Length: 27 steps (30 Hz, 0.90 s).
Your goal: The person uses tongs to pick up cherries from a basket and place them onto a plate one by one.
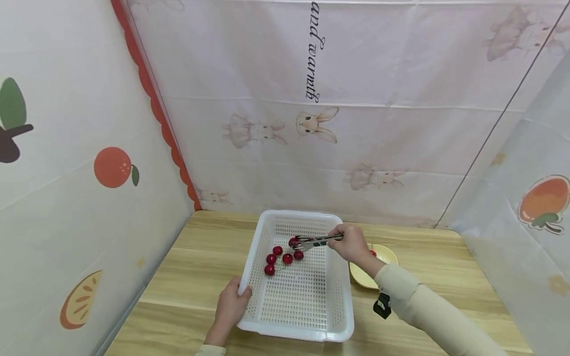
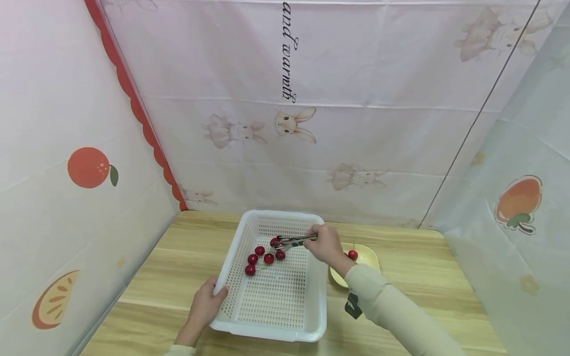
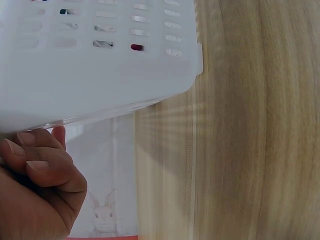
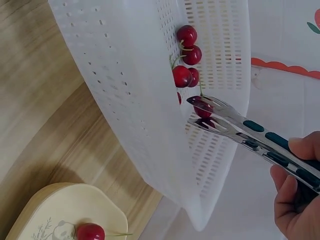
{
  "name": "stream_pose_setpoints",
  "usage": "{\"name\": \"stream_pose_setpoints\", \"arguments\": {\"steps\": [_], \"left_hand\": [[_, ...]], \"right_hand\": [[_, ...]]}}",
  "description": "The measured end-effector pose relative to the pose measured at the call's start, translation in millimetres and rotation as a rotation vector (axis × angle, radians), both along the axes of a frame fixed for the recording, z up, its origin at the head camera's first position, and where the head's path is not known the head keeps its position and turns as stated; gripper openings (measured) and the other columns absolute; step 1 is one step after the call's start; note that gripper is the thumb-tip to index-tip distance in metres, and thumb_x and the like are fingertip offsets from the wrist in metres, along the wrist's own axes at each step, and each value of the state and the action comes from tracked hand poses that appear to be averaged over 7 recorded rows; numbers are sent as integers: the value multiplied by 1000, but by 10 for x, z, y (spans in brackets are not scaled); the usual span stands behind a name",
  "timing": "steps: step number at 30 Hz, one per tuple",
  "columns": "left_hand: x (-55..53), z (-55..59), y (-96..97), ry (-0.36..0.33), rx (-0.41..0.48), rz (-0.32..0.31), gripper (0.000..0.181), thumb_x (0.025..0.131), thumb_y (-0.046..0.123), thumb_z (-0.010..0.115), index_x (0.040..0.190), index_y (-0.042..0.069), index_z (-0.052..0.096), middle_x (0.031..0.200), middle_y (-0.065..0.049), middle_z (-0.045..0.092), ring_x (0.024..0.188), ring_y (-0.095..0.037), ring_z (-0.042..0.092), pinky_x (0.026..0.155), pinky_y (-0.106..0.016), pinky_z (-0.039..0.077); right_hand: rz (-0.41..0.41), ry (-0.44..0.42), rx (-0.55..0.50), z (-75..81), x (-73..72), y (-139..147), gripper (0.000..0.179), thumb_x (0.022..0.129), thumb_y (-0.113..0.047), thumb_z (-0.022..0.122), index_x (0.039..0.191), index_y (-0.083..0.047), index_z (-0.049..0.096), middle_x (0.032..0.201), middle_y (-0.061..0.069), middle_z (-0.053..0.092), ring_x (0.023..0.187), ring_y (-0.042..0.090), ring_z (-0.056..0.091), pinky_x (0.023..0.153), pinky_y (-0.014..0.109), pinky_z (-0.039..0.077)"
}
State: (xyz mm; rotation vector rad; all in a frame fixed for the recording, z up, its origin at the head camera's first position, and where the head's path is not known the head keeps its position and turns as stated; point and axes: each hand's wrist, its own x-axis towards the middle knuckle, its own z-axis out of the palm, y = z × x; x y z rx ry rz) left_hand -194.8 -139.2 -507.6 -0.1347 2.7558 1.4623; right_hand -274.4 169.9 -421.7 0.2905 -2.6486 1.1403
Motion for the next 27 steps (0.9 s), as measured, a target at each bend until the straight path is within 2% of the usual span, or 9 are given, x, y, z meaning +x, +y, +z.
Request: {"name": "stream_pose_setpoints", "arguments": {"steps": [6,13,19,22,27], "left_hand": [[-2,-3,6,-6,5,4,27,90,9,56,110,-7,52,77,-5,58,60,-15,59,49,-27,49],[3,5,2,-10,13,-6,27,91,9,56,111,-8,52,78,-5,59,61,-16,59,49,-27,50],[4,-12,-2,-2,11,-5,25,90,9,56,109,-7,53,77,-5,58,60,-15,58,49,-27,49],[0,-22,1,-7,7,2,24,90,9,57,108,-6,53,76,-5,58,60,-15,57,49,-27,49],[-3,-15,-1,3,0,4,25,89,9,57,109,-6,53,78,-5,59,60,-15,58,49,-27,49]], "right_hand": [[-14,-29,-34,29,71,123,11,69,2,70,80,-1,70,70,3,65,52,10,51,46,24,43],[-33,-63,-75,61,157,251,11,71,3,70,82,1,69,70,6,65,52,11,53,44,24,42],[-45,-136,-171,99,234,342,11,74,2,70,85,1,68,62,5,62,38,14,50,36,25,41],[-60,-117,-175,121,267,388,10,74,1,70,84,1,68,63,6,63,38,16,52,36,25,42],[-99,-42,-127,139,302,464,10,71,1,73,80,1,69,70,8,66,47,12,55,42,23,43]]}}
